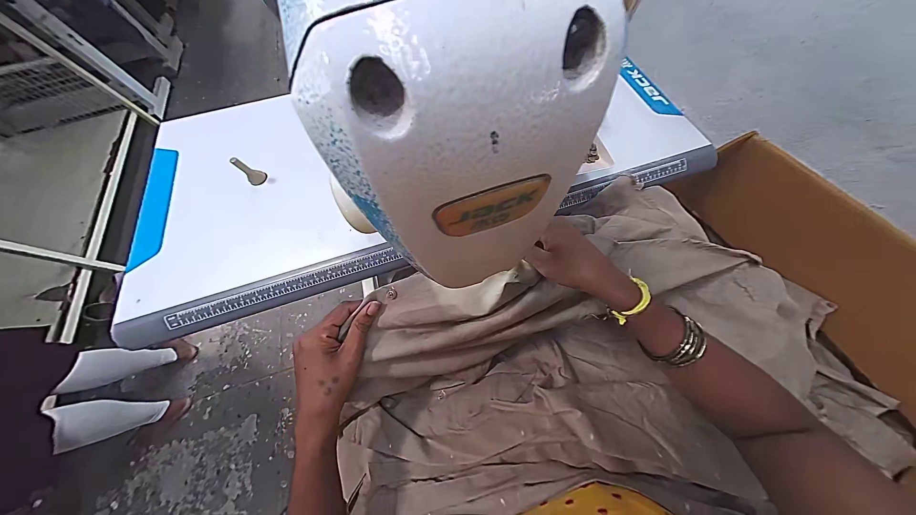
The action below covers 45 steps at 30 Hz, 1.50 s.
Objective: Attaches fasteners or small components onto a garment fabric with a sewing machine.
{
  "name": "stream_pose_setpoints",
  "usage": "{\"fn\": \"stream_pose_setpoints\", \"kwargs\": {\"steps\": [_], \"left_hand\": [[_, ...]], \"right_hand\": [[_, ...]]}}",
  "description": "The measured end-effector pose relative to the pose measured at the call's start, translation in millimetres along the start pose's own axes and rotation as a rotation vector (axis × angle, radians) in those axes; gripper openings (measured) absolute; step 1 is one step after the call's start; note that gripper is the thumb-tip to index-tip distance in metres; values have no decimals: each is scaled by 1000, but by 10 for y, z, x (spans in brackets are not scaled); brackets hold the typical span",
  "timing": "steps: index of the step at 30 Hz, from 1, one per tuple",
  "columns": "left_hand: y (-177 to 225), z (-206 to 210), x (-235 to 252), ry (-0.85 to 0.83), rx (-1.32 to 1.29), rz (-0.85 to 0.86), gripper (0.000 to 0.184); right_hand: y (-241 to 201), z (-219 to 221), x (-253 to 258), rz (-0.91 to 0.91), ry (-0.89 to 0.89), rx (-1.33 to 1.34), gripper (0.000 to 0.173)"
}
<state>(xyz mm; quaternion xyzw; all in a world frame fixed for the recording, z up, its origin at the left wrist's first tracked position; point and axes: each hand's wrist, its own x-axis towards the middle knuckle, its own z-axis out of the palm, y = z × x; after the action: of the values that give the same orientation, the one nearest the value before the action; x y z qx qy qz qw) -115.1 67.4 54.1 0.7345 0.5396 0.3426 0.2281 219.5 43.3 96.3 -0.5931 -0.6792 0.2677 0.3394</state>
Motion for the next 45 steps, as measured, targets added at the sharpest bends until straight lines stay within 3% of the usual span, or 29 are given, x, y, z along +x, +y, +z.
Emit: {"fn": "stream_pose_setpoints", "kwargs": {"steps": [4,7,9,11,13,16,19,23,27,32,34,36,38,40,43,45], "left_hand": [[-73,64,10,-31,33,27,45],[-78,168,-13,10,206,106,45],[-36,278,8,10,248,208,41],[87,370,68,-64,132,273,45],[236,458,127,-197,-113,208,58],[489,564,175,-262,-375,1,53],[625,668,146,-222,-425,-86,49],[652,754,91,-180,-456,-96,52],[644,782,125,-153,-491,-76,50],[610,774,176,-137,-517,-110,40],[587,734,171,-96,-330,-48,30],[704,650,-19,-27,-86,167,34],[877,580,-347,-192,-107,483,40],[1019,608,-557,-354,-149,718,40],[922,763,-581,-274,53,756,56],[752,867,-578,-292,190,670,78]], "right_hand": [[104,-82,-31,-46,60,-233,18],[417,-342,30,97,46,-499,24],[583,-434,88,123,143,-601,22],[614,-411,196,40,268,-578,20],[688,-315,377,-80,307,-607,23],[788,-179,603,-156,263,-682,26],[889,-88,668,-184,308,-791,19],[988,-58,659,-261,341,-834,26],[1019,-101,638,-316,364,-748,21],[946,-233,614,-223,289,-553,13],[899,-325,607,-204,291,-420,12],[706,-368,560,-203,360,-305,13],[354,-325,389,-292,410,-321,14],[23,-144,122,-541,395,-430,14],[-215,192,-10,-925,327,-612,18],[-273,261,39,-880,338,-666,18]]}}
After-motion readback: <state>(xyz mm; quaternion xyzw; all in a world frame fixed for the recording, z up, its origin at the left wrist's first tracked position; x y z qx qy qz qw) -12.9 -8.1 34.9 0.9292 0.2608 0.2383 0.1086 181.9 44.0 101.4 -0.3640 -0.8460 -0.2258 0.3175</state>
